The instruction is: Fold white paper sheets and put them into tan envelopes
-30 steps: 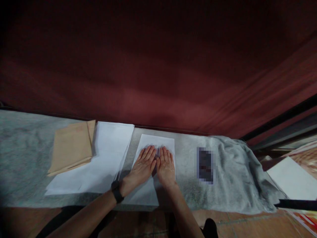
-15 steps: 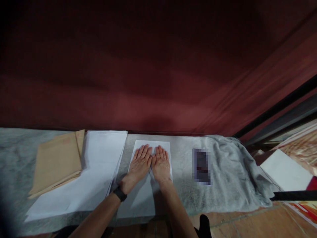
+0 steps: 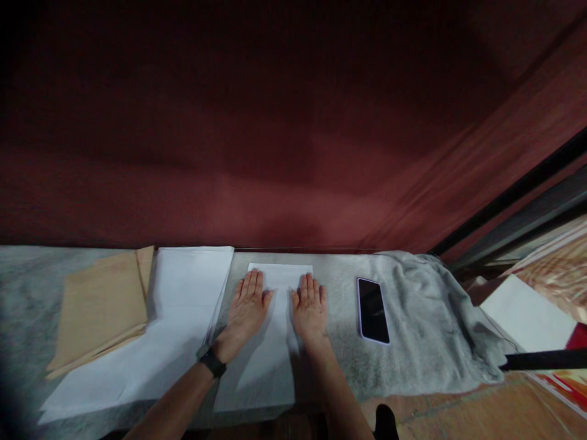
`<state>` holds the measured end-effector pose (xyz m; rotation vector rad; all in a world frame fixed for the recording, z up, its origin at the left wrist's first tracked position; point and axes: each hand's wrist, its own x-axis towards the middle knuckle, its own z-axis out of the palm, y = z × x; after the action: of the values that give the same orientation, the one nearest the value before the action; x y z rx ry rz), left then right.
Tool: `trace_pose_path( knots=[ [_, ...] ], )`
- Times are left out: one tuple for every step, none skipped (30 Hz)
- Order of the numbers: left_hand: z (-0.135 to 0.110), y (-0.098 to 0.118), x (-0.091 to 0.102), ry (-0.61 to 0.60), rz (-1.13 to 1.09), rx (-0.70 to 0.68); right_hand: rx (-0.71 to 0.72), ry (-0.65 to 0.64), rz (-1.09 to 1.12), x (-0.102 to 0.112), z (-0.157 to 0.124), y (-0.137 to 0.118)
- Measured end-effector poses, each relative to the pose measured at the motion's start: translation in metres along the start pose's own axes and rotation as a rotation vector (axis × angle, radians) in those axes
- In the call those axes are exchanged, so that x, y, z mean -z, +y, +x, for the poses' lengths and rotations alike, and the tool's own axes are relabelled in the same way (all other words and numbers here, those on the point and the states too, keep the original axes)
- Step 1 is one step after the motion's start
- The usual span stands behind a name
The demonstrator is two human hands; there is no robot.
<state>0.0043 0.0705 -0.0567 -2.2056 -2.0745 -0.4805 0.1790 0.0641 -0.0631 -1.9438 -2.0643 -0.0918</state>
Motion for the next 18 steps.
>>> trace_pose_path(
  knots=[
    [0.0,0.0,0.0,0.011,-0.012,0.012,-0.011,-0.006,-0.008,0.001,0.0,0.002],
    [0.0,-0.001,-0.001,0.022,-0.024,0.022,-0.022,-0.012,-0.017,0.003,-0.001,0.004],
    [0.0,-0.001,-0.001,0.031,-0.034,0.031,-0.033,-0.019,-0.027,0.004,-0.001,0.006],
    [0.0,-0.002,-0.002,0.038,-0.041,0.04,-0.045,-0.026,-0.035,0.005,-0.001,0.007],
    [-0.001,-0.002,-0.002,0.042,-0.044,0.047,-0.057,-0.031,-0.041,0.006,-0.002,0.009],
    [-0.001,-0.003,-0.003,0.042,-0.044,0.051,-0.066,-0.037,-0.046,0.007,-0.002,0.01],
    [0.0,-0.004,-0.003,0.041,-0.043,0.054,-0.074,-0.041,-0.048,0.008,-0.002,0.011],
    [0.0,-0.004,-0.003,0.041,-0.041,0.058,-0.081,-0.043,-0.05,0.009,-0.002,0.012],
    [0.0,-0.005,-0.003,0.04,-0.038,0.06,-0.088,-0.042,-0.051,0.01,-0.002,0.013],
    [0.0,-0.004,-0.003,0.04,-0.033,0.062,-0.094,-0.037,-0.052,0.011,-0.002,0.013],
    [0.0,-0.004,-0.002,0.042,-0.028,0.063,-0.1,-0.028,-0.053,0.012,-0.002,0.013],
    [-0.001,-0.002,0.0,0.042,-0.024,0.057,-0.103,-0.016,-0.052,0.013,-0.002,0.013],
    [-0.002,0.0,0.002,0.041,-0.02,0.039,-0.098,-0.003,-0.048,0.014,-0.002,0.011],
    [-0.003,0.003,0.004,0.038,-0.02,0.009,-0.087,0.01,-0.04,0.015,-0.002,0.01],
    [-0.005,0.006,0.007,0.032,-0.024,-0.034,-0.064,0.02,-0.029,0.015,-0.002,0.007],
    [-0.007,0.01,0.009,0.023,-0.029,-0.085,-0.032,0.025,-0.014,0.015,-0.002,0.004],
    [-0.009,0.014,0.011,0.013,-0.036,-0.139,0.005,0.025,0.002,0.014,-0.003,0.001],
    [-0.012,0.018,0.013,0.002,-0.042,-0.185,0.045,0.022,0.02,0.013,-0.004,-0.003]
  ],
)
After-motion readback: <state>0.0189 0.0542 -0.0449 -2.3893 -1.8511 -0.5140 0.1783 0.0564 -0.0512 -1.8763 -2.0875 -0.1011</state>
